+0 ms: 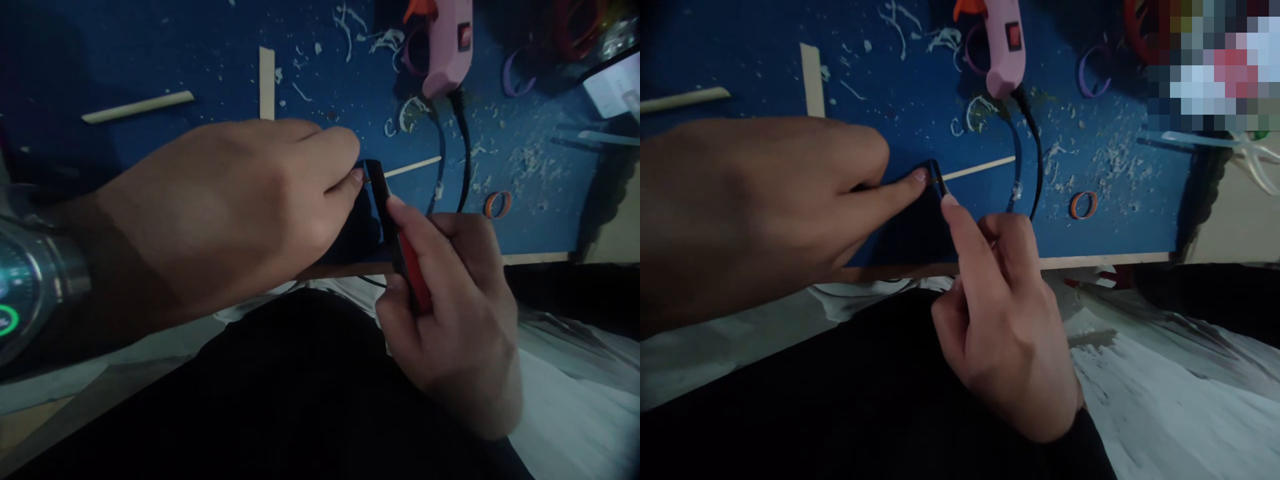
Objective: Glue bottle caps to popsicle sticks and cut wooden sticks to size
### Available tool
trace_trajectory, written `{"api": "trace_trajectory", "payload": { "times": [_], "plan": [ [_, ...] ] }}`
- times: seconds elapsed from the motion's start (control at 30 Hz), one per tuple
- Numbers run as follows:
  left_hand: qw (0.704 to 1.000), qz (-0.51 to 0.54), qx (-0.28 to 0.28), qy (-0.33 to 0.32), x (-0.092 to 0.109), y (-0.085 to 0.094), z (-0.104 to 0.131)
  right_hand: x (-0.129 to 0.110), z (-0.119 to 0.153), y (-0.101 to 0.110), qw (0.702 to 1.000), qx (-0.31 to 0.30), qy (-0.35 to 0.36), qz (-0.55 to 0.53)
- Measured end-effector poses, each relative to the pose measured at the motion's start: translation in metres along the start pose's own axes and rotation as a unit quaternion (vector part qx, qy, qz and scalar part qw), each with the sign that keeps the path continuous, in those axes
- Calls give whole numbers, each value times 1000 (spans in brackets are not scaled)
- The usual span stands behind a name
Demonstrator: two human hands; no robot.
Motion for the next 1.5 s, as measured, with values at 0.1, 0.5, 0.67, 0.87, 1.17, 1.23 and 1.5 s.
{"api": "trace_trajectory", "payload": {
  "times": [0.1, 0.5, 0.67, 0.87, 1.17, 1.23, 1.5],
  "plan": [
    [999, -30, 22, -17, 4, 6, -1, 0, 2, -1, 1000, -2, 3, -1],
    [990, -125, -29, -56, 13, -2, -4, -1, 2, -2, 1000, 22, 6, 3],
    [989, -133, -22, -55, 12, 1, -7, -2, 1, -4, 1000, 13, -1, 8],
    [988, -134, 14, -79, 17, 7, -6, -7, -2, -7, 1000, 15, 10, 24],
    [991, -105, 28, -76, 18, 9, -4, -5, -1, -5, 999, 4, 13, 33],
    [991, -102, 16, -80, 18, 7, -4, -3, -3, -4, 999, 12, 10, 37],
    [995, -46, 60, -69, 14, 6, 1, -7, 4, -3, 998, 15, 33, 45]
  ]
}}
Point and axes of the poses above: each hand's wrist, its own z-axis away from the middle knuckle, its own y-axis out of the back of the hand, x = y × z, the point moved 10 cm from there along -z, towards the middle knuckle, and after that the axes turned 1 degree about -z, right-handed, at the moved point
